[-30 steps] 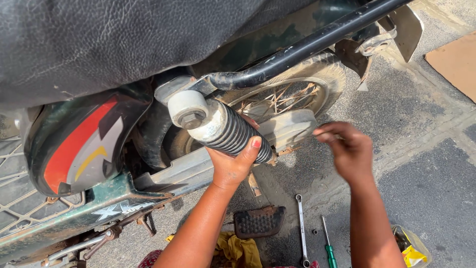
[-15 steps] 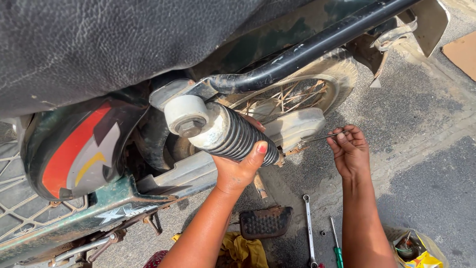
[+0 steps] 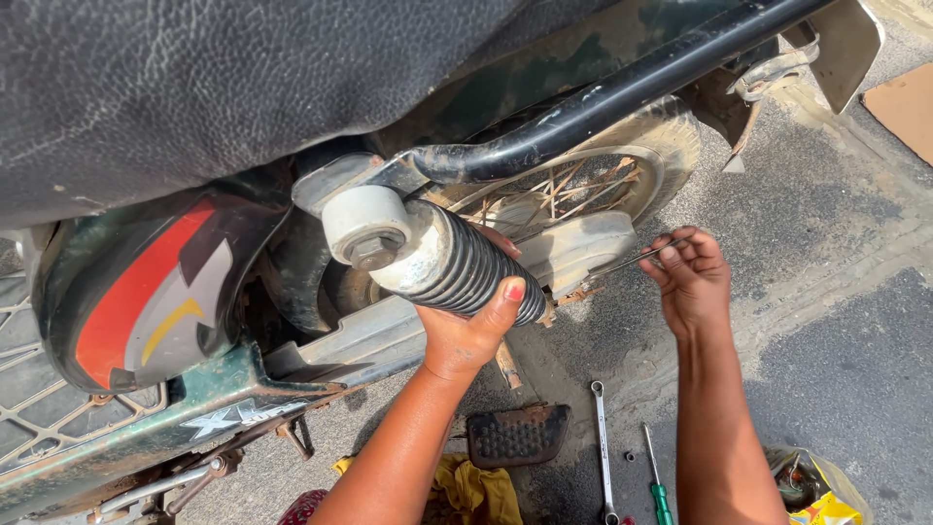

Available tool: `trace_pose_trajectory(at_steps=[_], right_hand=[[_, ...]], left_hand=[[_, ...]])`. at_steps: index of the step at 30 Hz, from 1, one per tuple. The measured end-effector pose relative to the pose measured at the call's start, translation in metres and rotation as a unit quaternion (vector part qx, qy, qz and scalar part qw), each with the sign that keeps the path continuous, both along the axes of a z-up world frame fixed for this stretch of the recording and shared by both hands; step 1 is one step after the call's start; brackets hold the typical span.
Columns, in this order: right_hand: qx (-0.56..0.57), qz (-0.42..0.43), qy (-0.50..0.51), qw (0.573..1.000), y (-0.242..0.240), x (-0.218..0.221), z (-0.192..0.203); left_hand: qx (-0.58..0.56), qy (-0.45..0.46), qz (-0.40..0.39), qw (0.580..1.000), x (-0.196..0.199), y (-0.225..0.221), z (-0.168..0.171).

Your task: The person crouches beside a parked motorcycle and uses wrenches to loosen and remove the footrest assembly and work on the rear shock absorber mounting bolt, handling small bolts and setting the removed footrest on the ground.

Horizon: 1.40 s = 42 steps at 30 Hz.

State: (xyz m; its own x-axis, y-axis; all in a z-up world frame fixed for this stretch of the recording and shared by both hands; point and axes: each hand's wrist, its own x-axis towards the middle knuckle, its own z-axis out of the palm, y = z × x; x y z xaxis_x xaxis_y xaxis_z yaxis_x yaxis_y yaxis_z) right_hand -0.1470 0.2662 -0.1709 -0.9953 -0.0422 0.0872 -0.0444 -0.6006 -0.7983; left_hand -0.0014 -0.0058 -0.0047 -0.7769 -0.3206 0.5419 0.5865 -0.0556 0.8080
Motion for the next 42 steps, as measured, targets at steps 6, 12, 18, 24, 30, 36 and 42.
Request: trace_pose_trajectory(at_steps=[6, 12, 18, 24, 30, 36, 42], right_hand=[[0.525, 0.008, 0.270, 0.807, -0.047, 0.044, 0.106], [0.613, -0.026, 0.437, 0.658, -0.063, 0.090, 0.154], [0.211, -0.046, 0.122, 0.969, -0.002, 0.052, 0.059], [-0.071, -0.025, -0.046, 0.996, 0.011, 0.027, -0.046], [-0.110, -0.033, -0.081, 0.990, 0.006, 0.012, -0.073], [-0.124, -0.030, -0.080, 0.989, -0.004, 0.005, -0.079], [-0.106, -0.029, -0.058, 0.992, -0.010, 0.003, -0.073]], left_hand=[[0.022, 0.002, -0.012, 1.000, 0.003, 0.002, 0.003], [0.019, 0.001, -0.004, 1.000, 0.010, -0.003, 0.011], [0.017, -0.002, -0.006, 1.000, 0.010, -0.001, 0.009], [0.019, -0.006, -0.005, 1.000, 0.006, -0.001, 0.004], [0.003, -0.005, -0.009, 1.000, 0.001, 0.001, 0.000], [0.009, -0.005, -0.014, 1.000, 0.000, 0.002, -0.003], [0.010, 0.002, -0.015, 1.000, 0.000, 0.002, -0.004]])
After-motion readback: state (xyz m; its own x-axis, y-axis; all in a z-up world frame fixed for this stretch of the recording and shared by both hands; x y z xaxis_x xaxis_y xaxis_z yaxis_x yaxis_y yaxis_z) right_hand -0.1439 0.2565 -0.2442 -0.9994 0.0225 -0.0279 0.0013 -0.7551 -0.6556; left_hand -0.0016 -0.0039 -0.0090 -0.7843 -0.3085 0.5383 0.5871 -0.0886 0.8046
